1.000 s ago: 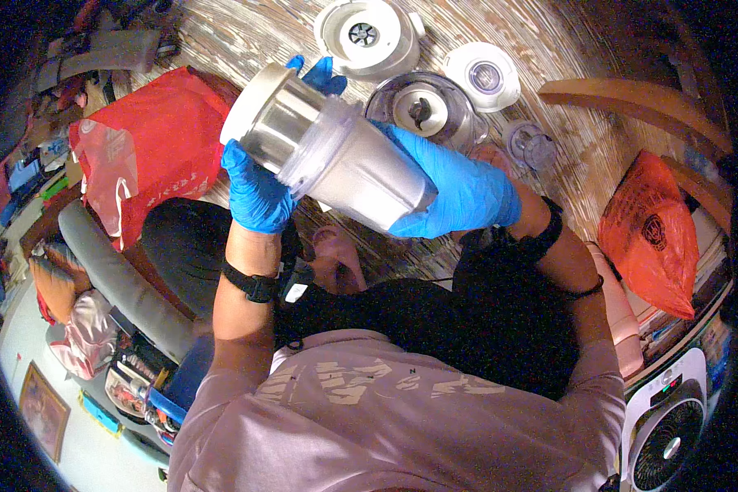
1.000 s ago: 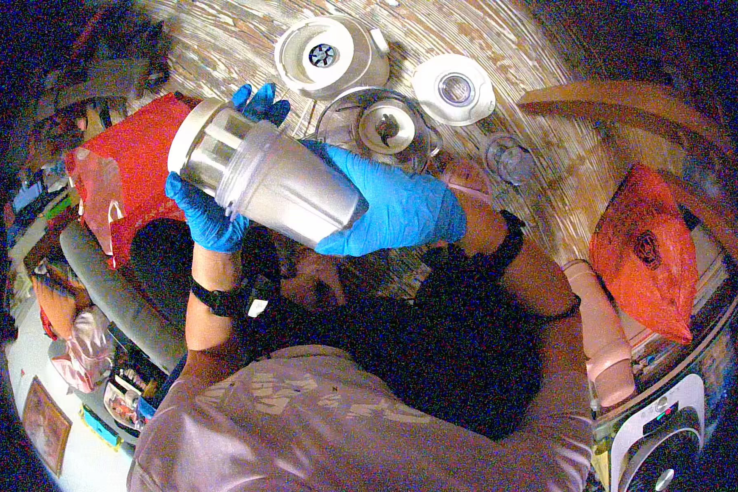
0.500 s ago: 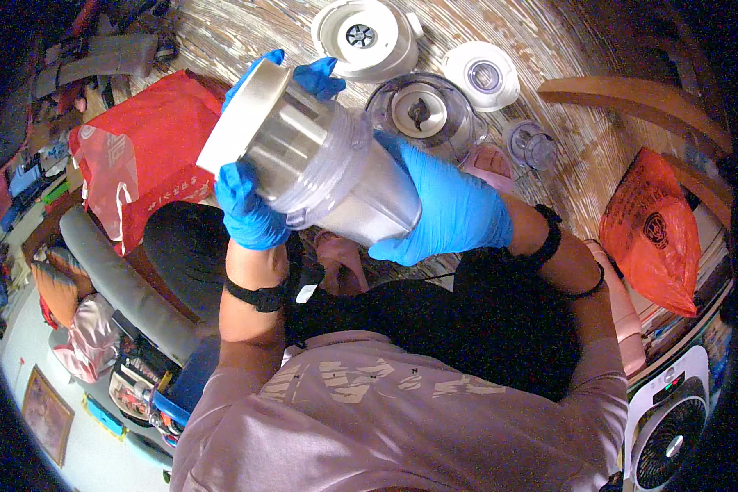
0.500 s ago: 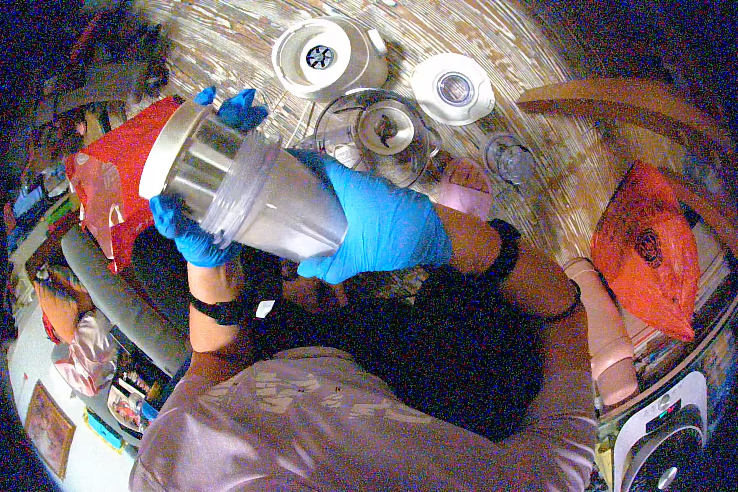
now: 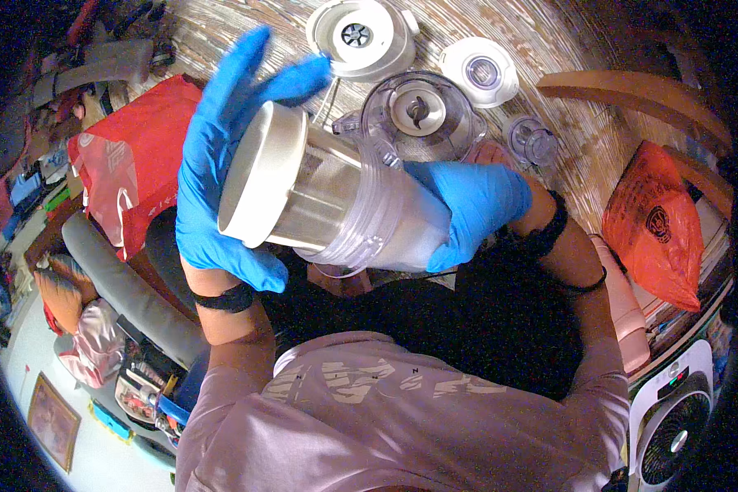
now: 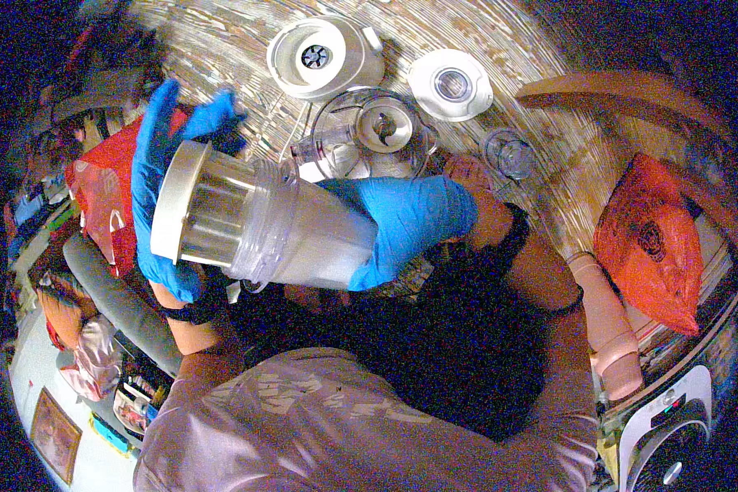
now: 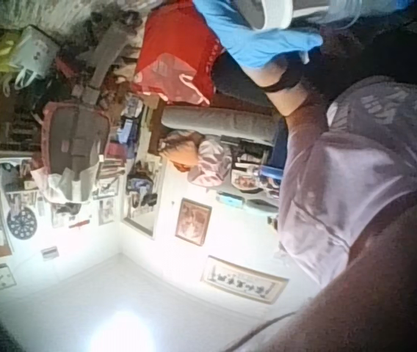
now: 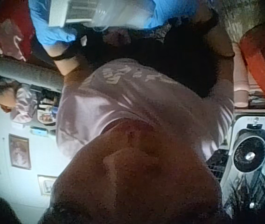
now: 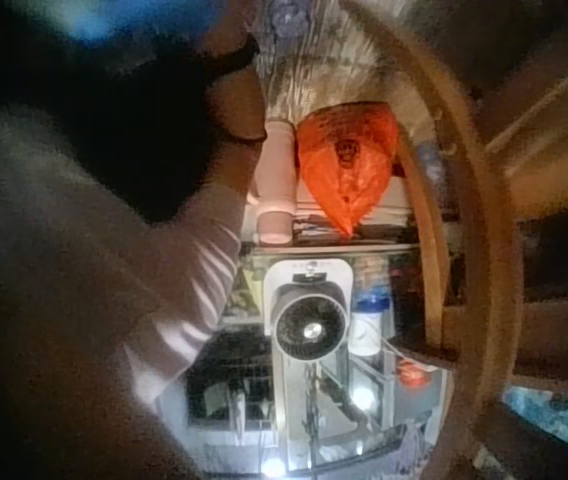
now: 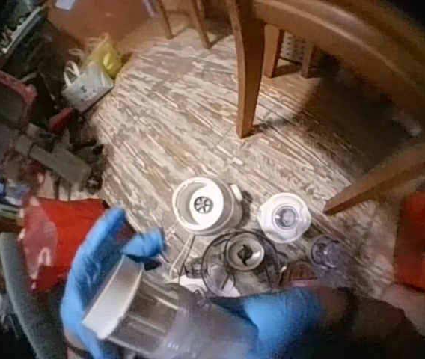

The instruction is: The person assembles a small kitchen appliance by hand. They place a blade into the base, attach the jar, secure the lid, and connect the motor unit to complete the assembly.

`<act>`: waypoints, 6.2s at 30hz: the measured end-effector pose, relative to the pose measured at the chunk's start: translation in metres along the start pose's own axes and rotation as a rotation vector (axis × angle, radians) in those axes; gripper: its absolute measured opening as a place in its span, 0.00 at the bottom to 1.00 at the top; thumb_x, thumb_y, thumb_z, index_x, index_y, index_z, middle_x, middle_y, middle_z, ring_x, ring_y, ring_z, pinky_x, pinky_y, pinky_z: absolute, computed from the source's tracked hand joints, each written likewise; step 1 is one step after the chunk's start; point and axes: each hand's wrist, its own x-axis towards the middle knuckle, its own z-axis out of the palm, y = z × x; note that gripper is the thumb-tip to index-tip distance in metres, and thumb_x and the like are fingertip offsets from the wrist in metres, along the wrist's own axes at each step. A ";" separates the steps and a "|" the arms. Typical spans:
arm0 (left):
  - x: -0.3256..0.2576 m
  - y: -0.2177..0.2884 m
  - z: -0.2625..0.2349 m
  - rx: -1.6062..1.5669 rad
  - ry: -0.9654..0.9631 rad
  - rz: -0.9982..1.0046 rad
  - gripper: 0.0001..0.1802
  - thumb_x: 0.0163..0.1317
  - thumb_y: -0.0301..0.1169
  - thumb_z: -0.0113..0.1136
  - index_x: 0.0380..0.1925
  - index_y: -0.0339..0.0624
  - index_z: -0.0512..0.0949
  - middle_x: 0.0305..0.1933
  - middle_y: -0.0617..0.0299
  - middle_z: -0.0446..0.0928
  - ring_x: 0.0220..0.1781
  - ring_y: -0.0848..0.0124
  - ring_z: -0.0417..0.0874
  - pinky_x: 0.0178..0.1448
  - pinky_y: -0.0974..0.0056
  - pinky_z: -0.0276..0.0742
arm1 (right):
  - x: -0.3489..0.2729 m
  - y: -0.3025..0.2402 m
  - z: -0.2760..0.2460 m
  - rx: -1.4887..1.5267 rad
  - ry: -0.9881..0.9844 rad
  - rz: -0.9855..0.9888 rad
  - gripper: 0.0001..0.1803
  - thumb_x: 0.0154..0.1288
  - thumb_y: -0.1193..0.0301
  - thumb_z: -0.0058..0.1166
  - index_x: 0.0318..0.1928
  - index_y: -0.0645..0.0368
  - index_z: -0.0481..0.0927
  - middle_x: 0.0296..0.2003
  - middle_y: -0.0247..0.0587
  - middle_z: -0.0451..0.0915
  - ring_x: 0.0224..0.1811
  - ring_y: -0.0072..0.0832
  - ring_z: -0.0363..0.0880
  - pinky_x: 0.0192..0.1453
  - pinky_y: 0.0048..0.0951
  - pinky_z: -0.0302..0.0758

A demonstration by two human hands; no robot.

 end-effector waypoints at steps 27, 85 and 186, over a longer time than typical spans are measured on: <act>0.019 -0.008 0.045 0.131 0.734 -0.373 0.86 0.12 0.68 0.78 0.72 0.37 0.45 0.69 0.42 0.62 0.68 0.54 0.68 0.73 0.52 0.60 | 0.002 -0.008 0.007 -0.689 0.657 0.048 0.52 0.40 0.54 0.76 0.64 0.60 0.63 0.49 0.55 0.79 0.49 0.46 0.81 0.52 0.43 0.79; -0.019 -0.062 0.014 0.146 0.195 0.069 0.74 0.32 0.52 0.81 0.72 0.36 0.41 0.70 0.44 0.61 0.68 0.56 0.67 0.72 0.52 0.61 | 0.009 -0.027 0.013 -0.634 0.478 -0.193 0.59 0.49 0.59 0.71 0.74 0.62 0.46 0.69 0.54 0.59 0.69 0.46 0.63 0.72 0.41 0.60; -0.034 -0.024 -0.059 -0.518 0.797 -0.081 0.45 0.57 0.61 0.60 0.67 0.47 0.62 0.69 0.51 0.65 0.69 0.50 0.65 0.69 0.37 0.63 | -0.006 -0.022 -0.003 -0.398 0.955 -0.263 0.18 0.60 0.79 0.60 0.51 0.60 0.73 0.58 0.45 0.73 0.49 0.23 0.77 0.53 0.28 0.74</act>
